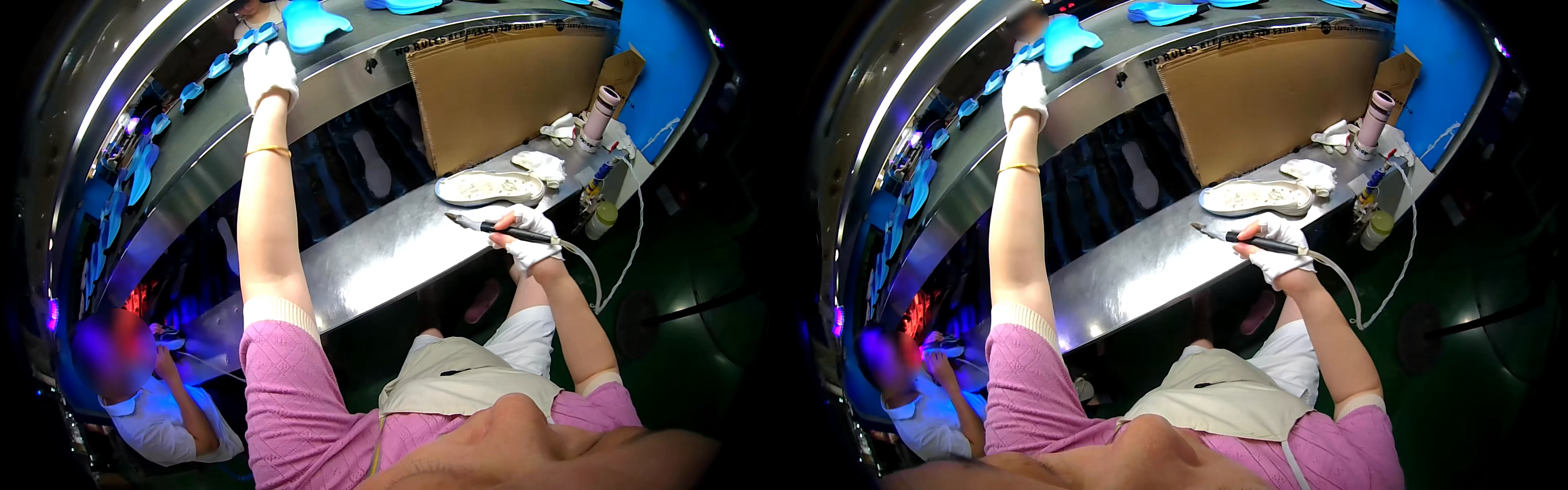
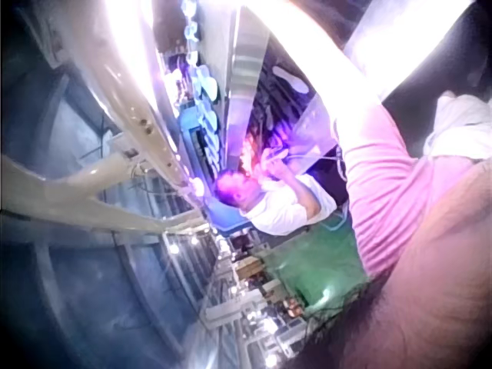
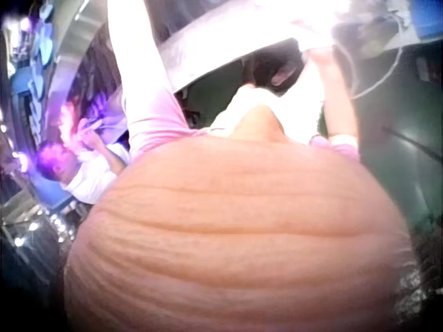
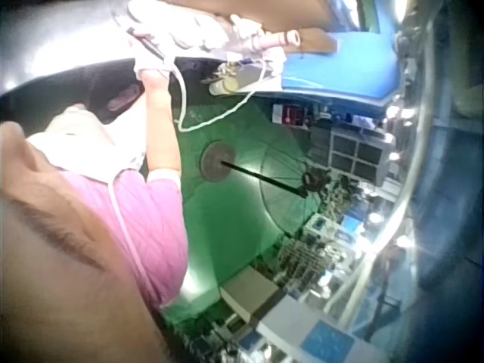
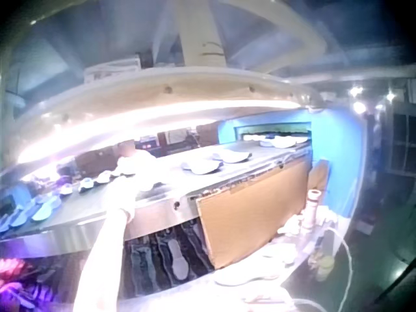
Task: The person applies liquid from a small brush to the edges and surfaces of blue shoe soles, wiping them with a cloth while holding the tool, and then places the soles onto a conveyor belt.
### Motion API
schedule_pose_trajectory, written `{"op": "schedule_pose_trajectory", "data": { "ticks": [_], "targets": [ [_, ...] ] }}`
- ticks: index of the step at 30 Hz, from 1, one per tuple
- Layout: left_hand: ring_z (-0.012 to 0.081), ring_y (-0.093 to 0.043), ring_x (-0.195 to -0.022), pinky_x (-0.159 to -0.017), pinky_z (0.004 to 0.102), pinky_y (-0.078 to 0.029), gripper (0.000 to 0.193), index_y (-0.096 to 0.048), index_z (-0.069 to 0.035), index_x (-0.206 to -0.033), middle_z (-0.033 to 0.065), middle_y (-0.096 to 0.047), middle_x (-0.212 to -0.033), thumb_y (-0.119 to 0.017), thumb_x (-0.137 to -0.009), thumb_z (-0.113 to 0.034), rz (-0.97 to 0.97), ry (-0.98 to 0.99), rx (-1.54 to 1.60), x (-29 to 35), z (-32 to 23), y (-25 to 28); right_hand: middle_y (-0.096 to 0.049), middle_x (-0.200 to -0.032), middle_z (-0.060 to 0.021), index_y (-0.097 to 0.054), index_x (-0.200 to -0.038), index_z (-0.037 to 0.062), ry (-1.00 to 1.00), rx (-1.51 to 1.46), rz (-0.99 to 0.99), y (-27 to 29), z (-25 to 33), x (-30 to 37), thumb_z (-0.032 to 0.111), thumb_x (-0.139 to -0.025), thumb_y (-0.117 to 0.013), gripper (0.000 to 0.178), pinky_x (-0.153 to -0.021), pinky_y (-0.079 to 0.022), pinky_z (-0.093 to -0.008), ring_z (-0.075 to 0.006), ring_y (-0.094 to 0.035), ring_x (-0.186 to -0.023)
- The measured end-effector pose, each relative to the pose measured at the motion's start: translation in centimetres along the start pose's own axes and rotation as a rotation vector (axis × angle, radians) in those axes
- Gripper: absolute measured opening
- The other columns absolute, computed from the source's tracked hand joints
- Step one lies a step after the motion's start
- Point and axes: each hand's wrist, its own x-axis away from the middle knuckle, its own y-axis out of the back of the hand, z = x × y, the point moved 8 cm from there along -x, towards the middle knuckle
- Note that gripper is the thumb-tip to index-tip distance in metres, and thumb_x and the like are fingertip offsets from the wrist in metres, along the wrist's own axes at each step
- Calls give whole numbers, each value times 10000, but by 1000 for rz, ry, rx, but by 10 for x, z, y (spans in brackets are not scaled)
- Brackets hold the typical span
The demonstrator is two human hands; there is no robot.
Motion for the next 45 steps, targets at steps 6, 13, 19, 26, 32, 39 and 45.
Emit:
{"op": "schedule_pose_trajectory", "data": {
  "ticks": [6,13,19,26,32,39,45],
  "targets": [
    [288,-634,-795,-743,387,-505,237,-672,-100,-1014,99,-685,-934,-524,-938,-268,-96,-427,-304,81,-34,14,-646,-885,-28,-625,-971,33,-245,-44,-56,35,-70,-17,-56,-798,-699,208,-769,-508,-239,-110,-611,-789],
    [295,-608,-824,-776,407,-490,188,-623,-80,-1014,102,-649,-922,-641,-851,-173,-407,-544,-61,109,-17,61,-646,-1043,-89,-590,-1093,39,-496,-465,-366,96,-175,-85,106,-873,-705,257,-832,-567,-336,-225,-662,-901],
    [299,-609,-819,-864,452,-470,247,-584,-84,-1041,111,-634,-923,-618,-803,-141,-487,-535,-124,107,-14,45,-673,-936,-114,-599,-1047,-13,-690,-504,-335,103,-259,-140,280,-926,-651,321,-710,-584,-352,-237,-670,-794],
    [270,-624,-742,-749,406,-492,154,-647,-111,-897,73,-650,-802,-633,-746,-138,-477,-423,-82,102,-7,42,-631,-967,-124,-588,-1103,-47,-593,144,-276,188,-276,-155,374,-943,-571,450,-717,-515,-386,-229,-591,-816],
    [297,-591,-741,-698,418,-483,178,-594,-96,-935,94,-614,-826,-632,-774,-163,-434,-485,-34,101,1,46,-648,-1004,-147,-552,-1178,34,-616,81,-216,162,-213,-108,250,-964,-539,304,-678,-574,-379,-258,-661,-794],
    [302,-675,-922,-763,392,-554,260,-700,-125,-970,119,-693,-953,-504,-882,-271,217,-20,-484,37,153,62,-672,-862,-122,-569,-1061,27,-657,358,271,80,-148,-22,183,-970,-559,180,-637,-551,-333,-237,-661,-687],
    [250,-529,-1242,-964,449,-476,531,-455,-290,-1374,43,-509,-1385,-594,-873,-184,336,559,-848,61,342,138,-664,-880,-78,-617,-1051,29,-628,530,534,42,-117,49,103,-924,-616,146,-759,-517,-285,-179,-641,-830]
  ]
}}
